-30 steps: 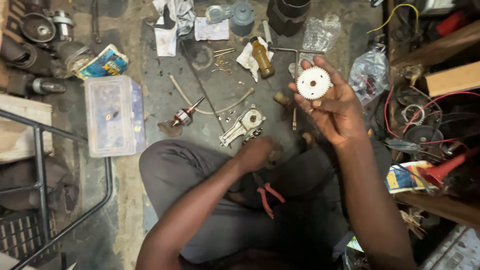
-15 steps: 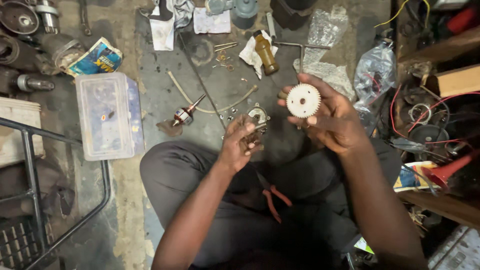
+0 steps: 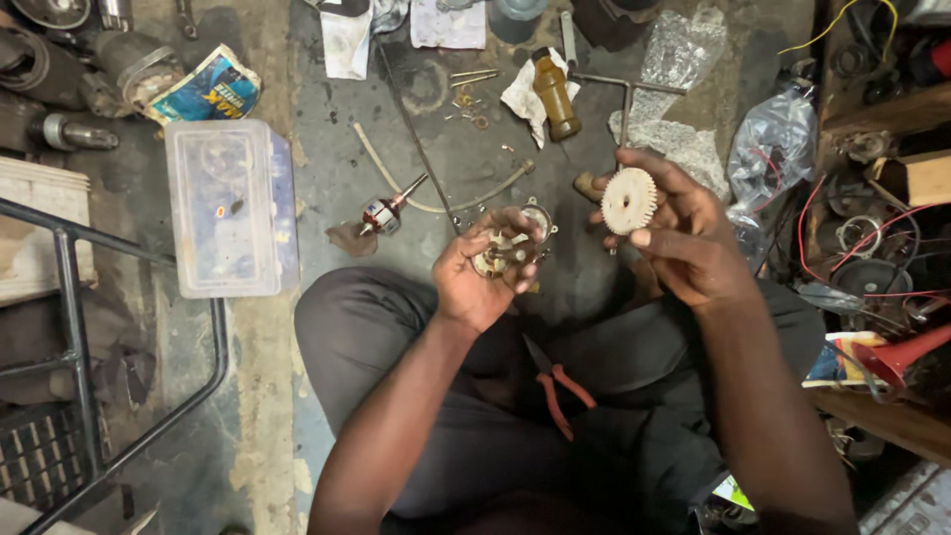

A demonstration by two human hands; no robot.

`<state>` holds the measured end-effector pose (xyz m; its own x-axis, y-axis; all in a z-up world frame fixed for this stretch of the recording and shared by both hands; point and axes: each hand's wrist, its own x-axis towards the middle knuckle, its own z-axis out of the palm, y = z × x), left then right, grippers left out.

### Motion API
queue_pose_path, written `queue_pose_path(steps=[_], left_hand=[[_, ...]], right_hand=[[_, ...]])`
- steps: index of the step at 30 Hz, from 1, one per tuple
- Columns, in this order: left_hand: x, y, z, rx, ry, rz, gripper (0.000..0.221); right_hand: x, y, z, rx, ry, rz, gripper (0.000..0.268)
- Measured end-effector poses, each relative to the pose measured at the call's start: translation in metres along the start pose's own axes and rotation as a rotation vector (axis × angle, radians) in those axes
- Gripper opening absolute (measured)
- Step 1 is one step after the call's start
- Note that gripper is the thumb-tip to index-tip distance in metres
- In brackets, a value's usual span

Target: The person sits on the floor and cleans a small mechanical housing with a cloth. They then apply oil from a bottle into the housing and wipe it. Finally, they attach a white gear to a metal shaft and rotate it to test the fit.

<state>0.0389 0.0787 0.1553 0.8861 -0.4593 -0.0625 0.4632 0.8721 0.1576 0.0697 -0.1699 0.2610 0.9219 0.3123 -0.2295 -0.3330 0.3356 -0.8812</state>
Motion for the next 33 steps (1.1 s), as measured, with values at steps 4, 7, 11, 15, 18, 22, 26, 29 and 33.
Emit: queue_pose_path(steps=[4,7,11,15,18,22,26,29,33], left_hand=[[-0.001,-0.001,-0.002,0.041,-0.002,0.032,0.047],[0.000,0.000,-0.001,0.087,-0.016,0.062,0.053],[0.002,0.006,0.005,0.067,-0.005,0.068,0.055],[0.000,0.015,0.008,0.109,0.029,0.063,0.055],[-0.003,0.016,0.012,0.127,-0.006,0.056,0.059],[-0.009,0.021,0.022,0.128,0.029,0.042,0.061],[-0.011,0.026,0.028,0.169,0.093,0.038,0.065],[-0.014,0.018,0.031,0.202,0.044,-0.028,0.068],[-0.021,0.001,0.037,0.361,0.005,-0.191,0.071]], right_hand=[[0.001,0.002,0.000,0.086,-0.021,-0.013,0.073],[0.001,0.004,-0.001,0.131,-0.009,-0.017,0.066],[0.004,0.008,-0.007,0.095,0.135,0.024,0.048],[0.006,0.016,-0.014,-0.059,0.254,0.058,0.031],[-0.004,0.023,-0.008,-0.464,0.265,0.037,0.024],[-0.081,0.022,0.018,-1.336,-0.026,-0.029,0.036],[-0.184,0.038,0.038,-1.657,-0.417,0.199,0.065],[-0.224,0.056,0.035,-1.817,-0.445,0.306,0.069],[-0.229,0.036,0.031,-1.694,0.043,0.085,0.047]])
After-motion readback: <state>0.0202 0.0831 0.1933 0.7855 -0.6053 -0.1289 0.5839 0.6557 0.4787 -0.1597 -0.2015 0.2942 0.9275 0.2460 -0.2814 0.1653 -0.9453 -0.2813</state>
